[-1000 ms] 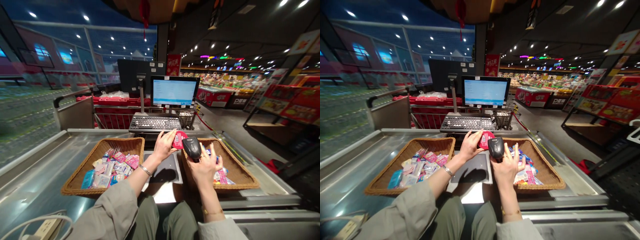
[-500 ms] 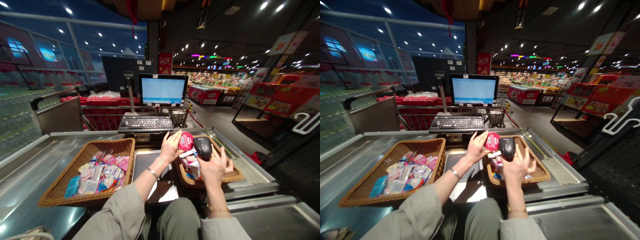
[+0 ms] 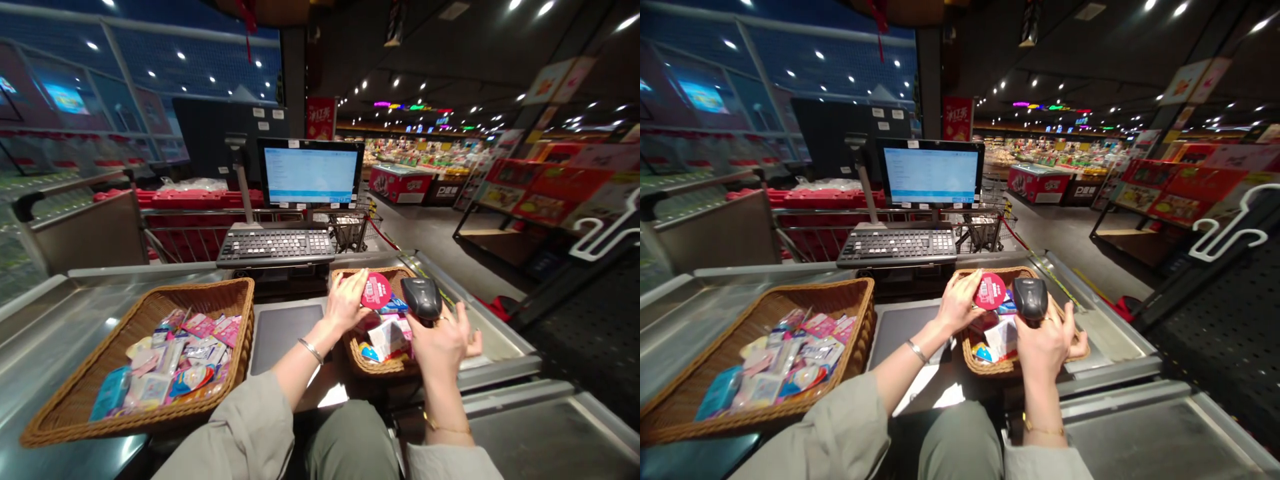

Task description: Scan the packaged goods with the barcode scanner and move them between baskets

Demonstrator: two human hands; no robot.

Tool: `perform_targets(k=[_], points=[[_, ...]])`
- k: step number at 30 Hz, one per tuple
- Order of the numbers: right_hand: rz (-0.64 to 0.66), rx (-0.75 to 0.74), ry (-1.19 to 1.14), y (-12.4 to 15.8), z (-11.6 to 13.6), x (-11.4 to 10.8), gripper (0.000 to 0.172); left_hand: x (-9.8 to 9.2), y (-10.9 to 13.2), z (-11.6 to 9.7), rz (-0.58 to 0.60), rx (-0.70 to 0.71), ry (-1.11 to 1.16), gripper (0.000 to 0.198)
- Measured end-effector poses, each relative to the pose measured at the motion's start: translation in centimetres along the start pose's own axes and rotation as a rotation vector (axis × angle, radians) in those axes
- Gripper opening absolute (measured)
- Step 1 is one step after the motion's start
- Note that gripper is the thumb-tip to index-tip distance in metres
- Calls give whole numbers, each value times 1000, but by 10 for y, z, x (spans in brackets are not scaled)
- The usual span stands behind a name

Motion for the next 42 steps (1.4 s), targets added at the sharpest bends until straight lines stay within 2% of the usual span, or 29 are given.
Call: perform_targets(k=[6,11,14,16,20,24,31,34,42], points=[[-25,42,21,-3,-10,-3,42,18,-15,-8,7,30,65,83],[-22,36,24,-4,-11,-4,40,45,-31,-18,51,31,83,72],[-22,37,25,-2,-14,-3,39,57,-32,-23,106,17,-5,71],[-15,47,30,-1,-16,-2,38,57,-30,-23,126,-6,-98,76],[12,83,52,1,-18,2,37,44,-22,-20,195,-27,-245,80],[25,56,29,3,-8,4,36,26,-9,-15,244,-49,-295,81],[61,18,-16,12,24,10,40,-13,17,-2,226,-100,-333,77],[80,16,-22,17,37,14,36,-36,31,7,206,-136,-370,77],[106,-63,-70,30,87,20,38,-91,84,39,198,-220,-440,77]])
Point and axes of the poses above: each hand's wrist, its own y-axis away from the middle knuckle, its own x-axis out of the palm, z = x × y, the point moved 10 cm from there along -y, towards the middle knuckle, and after that the axes turned 4 degrees about x, right-handed, at the moved point
